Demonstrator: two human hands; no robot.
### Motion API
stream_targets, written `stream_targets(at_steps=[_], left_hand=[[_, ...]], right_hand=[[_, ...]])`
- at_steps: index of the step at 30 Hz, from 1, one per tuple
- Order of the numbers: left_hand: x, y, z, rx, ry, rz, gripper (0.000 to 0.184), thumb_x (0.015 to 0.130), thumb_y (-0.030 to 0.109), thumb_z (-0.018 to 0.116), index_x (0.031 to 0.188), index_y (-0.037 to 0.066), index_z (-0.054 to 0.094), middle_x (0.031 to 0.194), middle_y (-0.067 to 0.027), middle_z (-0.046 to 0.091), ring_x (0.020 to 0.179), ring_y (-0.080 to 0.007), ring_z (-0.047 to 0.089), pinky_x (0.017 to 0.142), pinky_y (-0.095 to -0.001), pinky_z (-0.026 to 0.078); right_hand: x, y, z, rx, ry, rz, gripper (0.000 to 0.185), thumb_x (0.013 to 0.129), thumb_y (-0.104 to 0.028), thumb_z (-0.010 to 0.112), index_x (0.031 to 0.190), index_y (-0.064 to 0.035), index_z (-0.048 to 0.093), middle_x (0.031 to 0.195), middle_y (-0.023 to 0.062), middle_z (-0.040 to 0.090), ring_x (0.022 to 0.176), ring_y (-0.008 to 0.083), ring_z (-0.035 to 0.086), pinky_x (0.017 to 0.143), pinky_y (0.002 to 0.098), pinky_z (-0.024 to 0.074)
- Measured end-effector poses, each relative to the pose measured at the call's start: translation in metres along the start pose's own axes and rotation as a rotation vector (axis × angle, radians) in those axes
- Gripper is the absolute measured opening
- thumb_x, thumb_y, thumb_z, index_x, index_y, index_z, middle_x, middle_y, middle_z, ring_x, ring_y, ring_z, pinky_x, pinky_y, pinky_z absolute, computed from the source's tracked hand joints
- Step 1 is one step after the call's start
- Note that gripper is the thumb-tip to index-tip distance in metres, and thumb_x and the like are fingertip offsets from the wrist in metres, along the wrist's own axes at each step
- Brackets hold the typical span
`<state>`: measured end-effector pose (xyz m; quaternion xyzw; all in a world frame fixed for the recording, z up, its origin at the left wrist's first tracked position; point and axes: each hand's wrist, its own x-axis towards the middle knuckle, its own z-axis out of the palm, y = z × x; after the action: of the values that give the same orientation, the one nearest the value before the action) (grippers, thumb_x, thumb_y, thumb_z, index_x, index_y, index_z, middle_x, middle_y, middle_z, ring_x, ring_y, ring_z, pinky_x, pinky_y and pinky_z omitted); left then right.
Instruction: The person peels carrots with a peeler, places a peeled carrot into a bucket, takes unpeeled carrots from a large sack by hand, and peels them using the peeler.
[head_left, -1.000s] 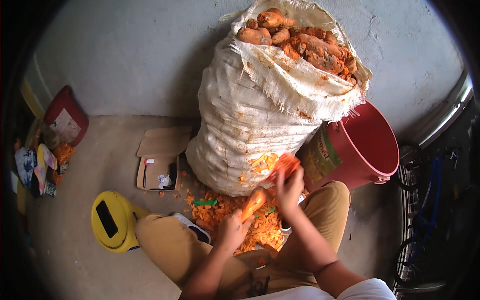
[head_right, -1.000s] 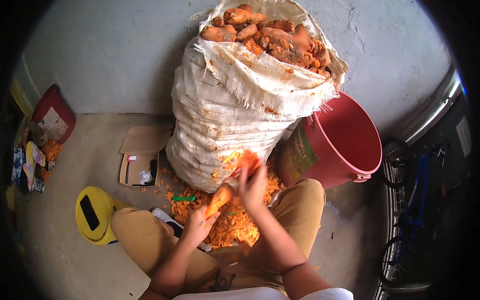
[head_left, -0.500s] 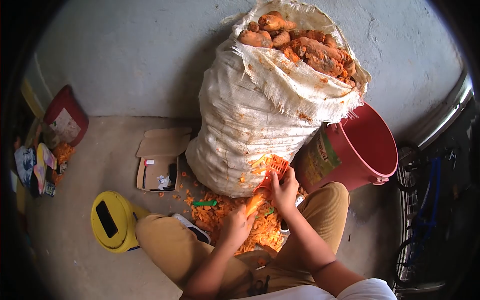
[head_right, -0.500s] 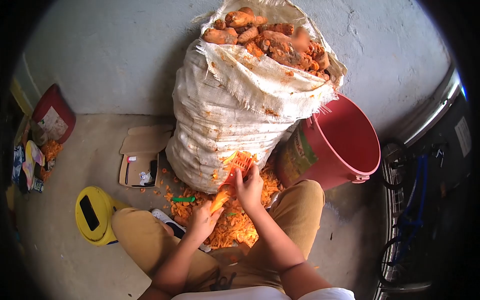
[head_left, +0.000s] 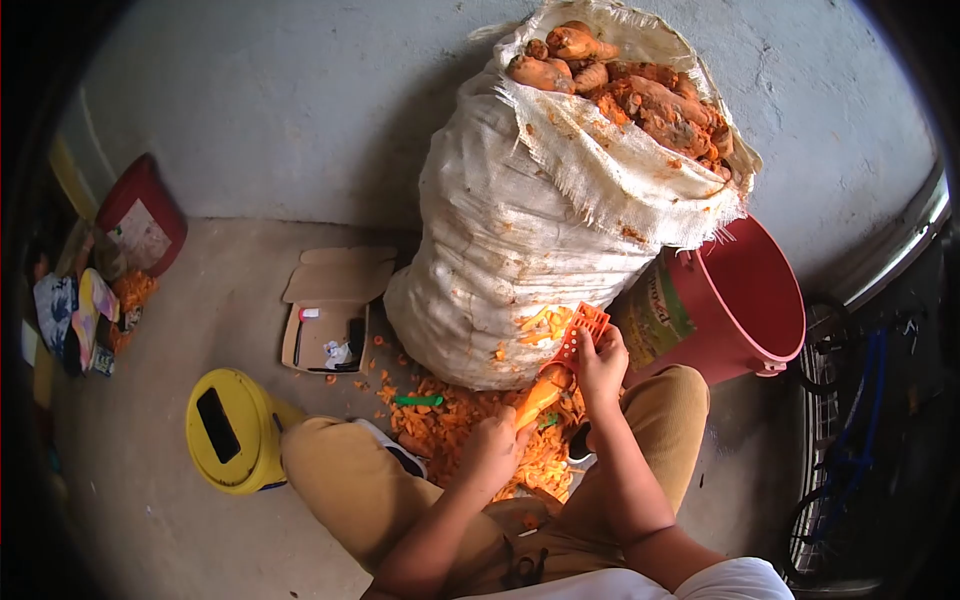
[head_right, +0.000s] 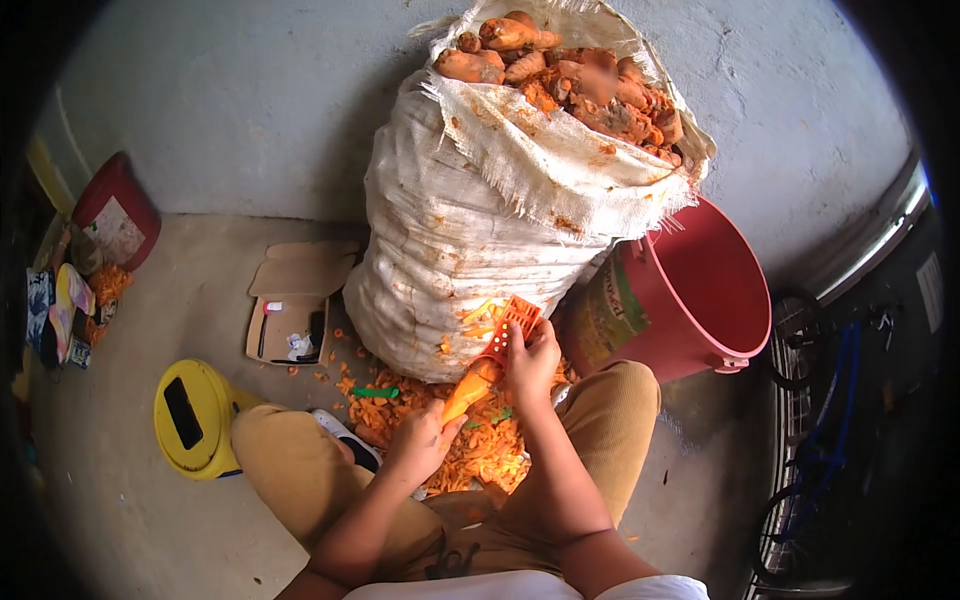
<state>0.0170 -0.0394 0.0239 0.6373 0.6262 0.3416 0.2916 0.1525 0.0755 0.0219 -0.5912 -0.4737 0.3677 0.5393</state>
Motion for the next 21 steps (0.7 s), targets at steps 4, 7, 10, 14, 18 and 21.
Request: stream_targets(at_steps=[4, 7, 10, 14, 18, 21], left_hand=[[-0.006, -0.009, -0.002, -0.002, -0.034, 0.011, 0.024, 0.078, 0.019, 0.057, 0.072, -0.001, 0.046, 0.056, -0.0195, 0.051, 0.055, -0.0357, 0.053, 0.048, -0.0399, 0.04], [-0.02, -0.028, -0.018, 0.053, -0.12, -0.089, 0.023, 0.078, 0.019, 0.058, 0.073, -0.001, 0.047, 0.058, -0.0201, 0.052, 0.057, -0.0368, 0.053, 0.048, -0.0403, 0.04], [-0.006, -0.021, -0.014, -0.109, -0.043, -0.108, 0.025, 0.079, 0.022, 0.058, 0.075, -0.001, 0.049, 0.054, -0.0132, 0.048, 0.05, -0.0223, 0.051, 0.047, -0.0345, 0.038], [0.0, -0.033, 0.005, -0.478, -0.281, -0.323, 0.031, 0.081, 0.03, 0.054, 0.092, 0.001, 0.051, 0.064, -0.0081, 0.052, 0.056, -0.0183, 0.049, 0.054, -0.0297, 0.04], [-0.002, -0.042, 0.021, -0.689, -0.311, -0.271, 0.033, 0.082, 0.031, 0.053, 0.103, 0.005, 0.05, 0.072, -0.0007, 0.051, 0.062, -0.0062, 0.044, 0.056, -0.0229, 0.038], [-0.001, -0.022, 0.019, -0.857, -0.334, -0.286, 0.027, 0.083, 0.026, 0.052, 0.1, 0.005, 0.049, 0.072, 0.0002, 0.05, 0.061, -0.0053, 0.045, 0.055, -0.0211, 0.038]], right_hand=[[0.012, 0.004, -0.016, -0.231, 0.124, -0.449, 0.013, 0.08, -0.009, 0.055, 0.086, 0.0022, 0.051, 0.066, 0.0044, 0.053, 0.055, 0.0084, 0.047, 0.05, 0.0238, 0.0408], [0.065, -0.021, -0.061, 0.227, 0.396, -0.288, 0.011, 0.084, -0.011, 0.05, 0.083, 0.0004, 0.048, 0.07, 0.0041, 0.054, 0.054, 0.0079, 0.05, 0.046, 0.0197, 0.0426], [0.077, -0.026, -0.076, 0.065, 0.445, -0.266, 0.012, 0.083, -0.011, 0.053, 0.083, 0.0007, 0.05, 0.069, 0.0037, 0.055, 0.057, 0.0068, 0.05, 0.05, 0.0212, 0.044], [0.054, -0.022, -0.053, 0.389, 0.136, -0.075, 0.011, 0.082, -0.01, 0.053, 0.086, -0.0008, 0.048, 0.073, 0.0038, 0.055, 0.059, 0.0075, 0.051, 0.047, 0.0197, 0.0427], [0.011, -0.023, -0.017, 0.436, -0.182, 0.124, 0.016, 0.081, -0.009, 0.054, 0.092, -0.0002, 0.047, 0.074, 0.0044, 0.055, 0.06, 0.0084, 0.051, 0.05, 0.0192, 0.0415], [-0.01, -0.023, 0.005, 0.645, -0.276, 0.241, 0.02, 0.08, -0.004, 0.053, 0.097, 0.0014, 0.044, 0.079, 0.0064, 0.056, 0.064, 0.0106, 0.053, 0.055, 0.0222, 0.0445]])
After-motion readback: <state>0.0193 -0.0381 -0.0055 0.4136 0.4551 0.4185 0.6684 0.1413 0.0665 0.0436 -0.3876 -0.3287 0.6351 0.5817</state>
